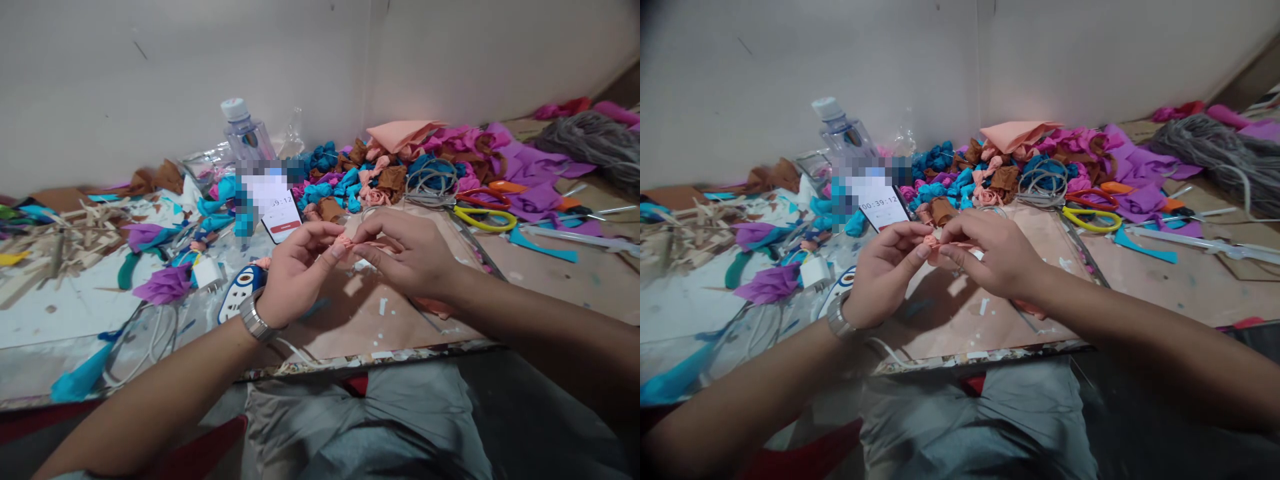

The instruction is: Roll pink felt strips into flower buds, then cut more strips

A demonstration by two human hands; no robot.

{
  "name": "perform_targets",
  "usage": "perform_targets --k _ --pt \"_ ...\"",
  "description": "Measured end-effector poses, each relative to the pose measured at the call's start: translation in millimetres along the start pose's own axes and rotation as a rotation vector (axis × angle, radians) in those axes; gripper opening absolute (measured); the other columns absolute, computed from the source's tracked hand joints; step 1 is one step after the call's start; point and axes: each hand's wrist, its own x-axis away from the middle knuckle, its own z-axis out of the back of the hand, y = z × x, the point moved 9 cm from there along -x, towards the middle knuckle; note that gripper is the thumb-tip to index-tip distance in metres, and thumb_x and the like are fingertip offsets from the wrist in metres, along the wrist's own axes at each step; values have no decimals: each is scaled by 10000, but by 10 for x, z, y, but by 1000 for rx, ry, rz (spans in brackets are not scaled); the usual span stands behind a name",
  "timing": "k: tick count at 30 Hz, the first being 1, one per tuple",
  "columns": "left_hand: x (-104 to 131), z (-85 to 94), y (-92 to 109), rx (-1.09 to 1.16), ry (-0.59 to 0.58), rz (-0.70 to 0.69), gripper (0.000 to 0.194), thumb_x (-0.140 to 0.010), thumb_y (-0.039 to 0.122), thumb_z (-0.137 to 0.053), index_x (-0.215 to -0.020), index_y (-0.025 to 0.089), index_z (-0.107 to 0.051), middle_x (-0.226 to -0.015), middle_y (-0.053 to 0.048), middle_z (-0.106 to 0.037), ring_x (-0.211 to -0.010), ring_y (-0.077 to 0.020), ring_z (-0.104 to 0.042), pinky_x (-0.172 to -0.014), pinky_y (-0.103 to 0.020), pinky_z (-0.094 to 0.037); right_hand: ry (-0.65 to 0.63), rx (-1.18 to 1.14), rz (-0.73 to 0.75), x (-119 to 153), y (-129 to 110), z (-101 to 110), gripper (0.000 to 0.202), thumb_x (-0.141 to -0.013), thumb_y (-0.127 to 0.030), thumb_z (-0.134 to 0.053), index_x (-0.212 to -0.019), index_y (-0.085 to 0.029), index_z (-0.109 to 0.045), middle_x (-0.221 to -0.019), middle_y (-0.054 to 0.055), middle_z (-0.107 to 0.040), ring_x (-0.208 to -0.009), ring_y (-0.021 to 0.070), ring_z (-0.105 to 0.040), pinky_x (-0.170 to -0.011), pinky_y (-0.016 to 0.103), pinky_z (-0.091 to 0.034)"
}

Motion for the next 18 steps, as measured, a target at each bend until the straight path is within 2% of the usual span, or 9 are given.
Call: perform_targets --k 6,13,18 --pt "-3 -38 40 -31 -30 -21 187 -917 309 -740 -1052 183 -711 -973 -46 -759 -890 -144 -724 -808 -257 -604 14 12 -2 -5 7 3 80 -967 -290 -668 -950 -212 -666 -882 24 -709 -817 171 -653 -763 308 -462" --pt "-40 -9 121 -149 -11 -61 177 -893 307 -762 -1000 165 -768 -975 -62 -794 -871 -157 -730 -776 -269 -603 22 16 -11 7 24 -3 110 -968 -317 -671 -934 -213 -660 -876 24 -706 -807 172 -647 -759 314 -458" --pt "-24 14 103 -164 -3 -68 205 -890 309 -768 -1043 173 -772 -1010 -71 -796 -853 -155 -720 -773 -277 -590 32 28 -15 11 32 4 102 -957 -306 -686 -932 -209 -667 -872 22 -708 -811 170 -649 -771 315 -456"
